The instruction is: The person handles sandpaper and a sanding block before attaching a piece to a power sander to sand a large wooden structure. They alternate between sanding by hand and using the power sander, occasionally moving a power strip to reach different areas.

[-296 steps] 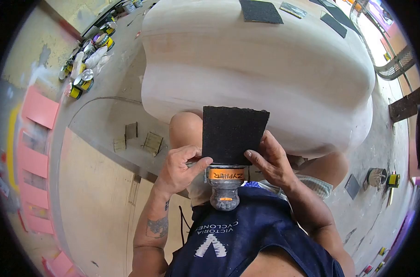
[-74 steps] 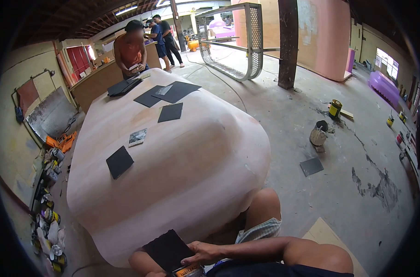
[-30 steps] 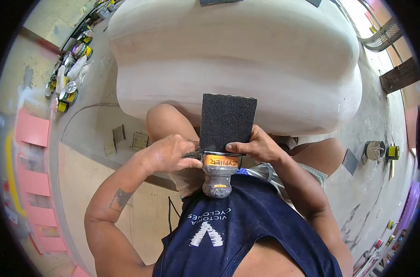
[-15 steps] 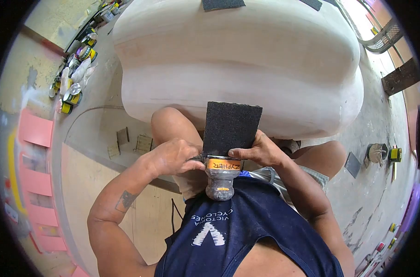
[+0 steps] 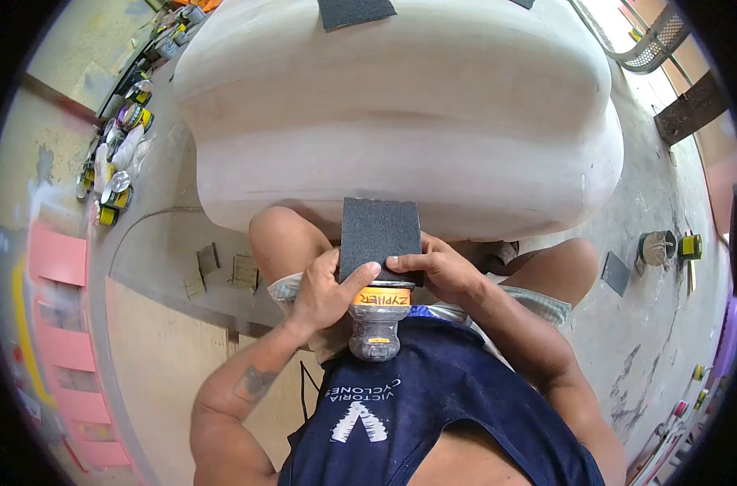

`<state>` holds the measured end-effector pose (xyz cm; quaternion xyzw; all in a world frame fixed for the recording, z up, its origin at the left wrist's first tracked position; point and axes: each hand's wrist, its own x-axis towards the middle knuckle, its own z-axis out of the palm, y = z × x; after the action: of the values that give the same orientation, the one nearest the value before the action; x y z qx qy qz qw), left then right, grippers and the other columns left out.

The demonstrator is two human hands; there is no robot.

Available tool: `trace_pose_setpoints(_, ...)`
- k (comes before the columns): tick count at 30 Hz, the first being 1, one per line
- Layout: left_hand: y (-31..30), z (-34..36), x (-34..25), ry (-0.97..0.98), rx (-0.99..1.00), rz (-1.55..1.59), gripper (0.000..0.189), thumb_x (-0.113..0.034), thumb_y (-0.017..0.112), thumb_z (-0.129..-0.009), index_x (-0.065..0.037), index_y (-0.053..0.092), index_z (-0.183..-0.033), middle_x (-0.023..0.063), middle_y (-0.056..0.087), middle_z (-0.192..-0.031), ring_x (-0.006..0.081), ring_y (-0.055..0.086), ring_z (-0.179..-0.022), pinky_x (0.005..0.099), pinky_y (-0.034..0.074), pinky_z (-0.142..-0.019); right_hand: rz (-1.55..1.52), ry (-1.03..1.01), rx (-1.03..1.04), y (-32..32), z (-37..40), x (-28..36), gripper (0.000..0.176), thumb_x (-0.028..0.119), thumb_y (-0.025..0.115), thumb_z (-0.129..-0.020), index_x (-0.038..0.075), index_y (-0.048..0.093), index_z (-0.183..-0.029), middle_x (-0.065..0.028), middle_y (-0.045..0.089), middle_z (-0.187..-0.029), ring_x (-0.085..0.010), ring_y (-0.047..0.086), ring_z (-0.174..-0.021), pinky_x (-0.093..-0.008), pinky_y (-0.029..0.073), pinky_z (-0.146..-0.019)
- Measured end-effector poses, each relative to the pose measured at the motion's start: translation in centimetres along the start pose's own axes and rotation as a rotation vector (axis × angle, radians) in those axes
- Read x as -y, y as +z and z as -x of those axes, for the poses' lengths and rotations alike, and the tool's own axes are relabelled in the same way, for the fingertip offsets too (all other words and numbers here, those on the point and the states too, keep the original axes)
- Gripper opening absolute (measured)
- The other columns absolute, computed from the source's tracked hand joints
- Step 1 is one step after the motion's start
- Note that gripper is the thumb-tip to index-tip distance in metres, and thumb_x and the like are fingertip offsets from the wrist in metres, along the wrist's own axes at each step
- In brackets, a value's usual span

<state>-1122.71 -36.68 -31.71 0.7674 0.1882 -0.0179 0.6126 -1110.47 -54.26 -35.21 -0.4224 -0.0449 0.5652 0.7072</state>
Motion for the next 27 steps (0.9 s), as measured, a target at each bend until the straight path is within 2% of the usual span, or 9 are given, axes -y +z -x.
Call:
trace_pose_setpoints(4,1.5,1.1,-0.4,0.007,-0.116,0.123,0.024,-0.020,0.063,-0.095,0.002,0.066,-0.104,0.0081,0.070,-0.091,0.0133,0.065,-0.081,0.0308,0.053,-0.074,-0.099,-0.054,-0.180,-2.3,0.5,-1.8,0.036,0.040,0.059,-0.100,0.009,0.057,-0.118,-0.0016,0.059,-0.100,-0.0132,0.057,-0.089,-0.0307,0.049,-0.083)
trace_pose_setpoints(8,2.3,1.4,0.9,0.070,-0.283,0.219,0.024,-0.018,0.061,-0.094,0.004,0.065,-0.101,0.0097,0.070,-0.089,0.0148,0.064,-0.077,0.0318,0.052,-0.071,0.037,0.165,-0.064,-6.3,1.3,-5.6,0.053,0.063,0.047,-0.099,0.013,0.063,-0.103,0.0000,0.058,-0.094,-0.0119,0.051,-0.086,-0.0305,0.043,-0.081)
trace_pose_setpoints(10,2.2,1.7,-0.3,0.069,-0.360,0.128,0.025,-0.019,0.061,-0.092,0.004,0.065,-0.101,0.0099,0.070,-0.088,0.0159,0.063,-0.080,0.0331,0.052,-0.075,0.248,0.320,-0.004,-4.9,2.1,-5.8,0.073,0.070,0.034,-0.099,0.008,0.063,-0.124,-0.0078,0.062,-0.121,-0.0185,0.054,-0.110,-0.0371,0.040,-0.099)
trace_pose_setpoints(11,2.2,1.7,0.2,0.089,-0.408,0.129,0.026,-0.019,0.061,-0.092,0.004,0.066,-0.101,0.0099,0.070,-0.088,0.0160,0.063,-0.081,0.0335,0.052,-0.077,0.279,0.350,0.136,-1.6,3.5,-2.4,0.084,0.071,0.026,-0.099,0.005,0.049,-0.145,-0.0134,0.050,-0.147,-0.0245,0.045,-0.134,-0.0395,0.032,-0.113)
trace_pose_setpoints(14,2.1,1.5,0.8,0.100,-0.517,0.322,0.022,-0.013,0.060,-0.087,0.003,0.067,-0.101,0.0082,0.070,-0.090,0.0157,0.063,-0.083,0.0318,0.050,-0.080,0.105,0.110,0.374,-2.1,0.5,-5.9,0.083,0.067,0.013,-0.102,0.006,0.032,-0.155,-0.0119,0.038,-0.156,-0.0244,0.033,-0.145,-0.0416,0.022,-0.120)
trace_pose_setpoints(17,1.4,0.0,1.3,0.197,-0.600,0.491,0.021,-0.008,0.057,-0.084,0.002,0.068,-0.099,0.0061,0.070,-0.092,0.0151,0.063,-0.083,0.0296,0.050,-0.080,0.067,0.216,0.305,0.4,0.4,-2.8,0.082,0.068,0.018,-0.101,0.006,0.033,-0.153,-0.0136,0.041,-0.154,-0.0248,0.039,-0.141,-0.0422,0.029,-0.116)
trace_pose_setpoints(22,0.0,-0.1,-5.4,0.412,-0.676,0.583,0.021,-0.006,0.057,-0.081,0.002,0.068,-0.097,0.0059,0.069,-0.092,0.0146,0.063,-0.082,0.0282,0.051,-0.081,-0.021,-0.169,0.407,2.5,0.9,1.7,0.077,0.039,0.077,-0.088,0.005,0.037,-0.144,-0.0084,0.049,-0.138,-0.0196,0.045,-0.130,-0.0369,0.032,-0.113)
trace_pose_setpoints(25,-0.3,-0.2,-7.0,0.432,-0.614,0.599,0.028,-0.010,0.059,-0.082,0.005,0.064,-0.106,0.0093,0.067,-0.098,0.0157,0.062,-0.089,0.0288,0.049,-0.086,0.383,-0.456,0.424,1.6,-0.6,3.8,0.085,0.045,0.081,-0.082,0.004,0.037,-0.143,-0.0074,0.050,-0.135,-0.0180,0.044,-0.130,-0.0360,0.033,-0.112)
trace_pose_setpoints(27,0.6,-0.6,-8.5,0.436,-0.581,0.658,0.035,-0.014,0.061,-0.085,0.006,0.060,-0.114,0.0100,0.065,-0.102,0.0177,0.061,-0.096,0.0292,0.047,-0.090,0.212,-0.429,0.412,1.4,-0.8,4.0,0.083,0.041,0.085,-0.079,0.005,0.040,-0.139,-0.0066,0.055,-0.128,-0.0162,0.049,-0.124,-0.0342,0.039,-0.106)
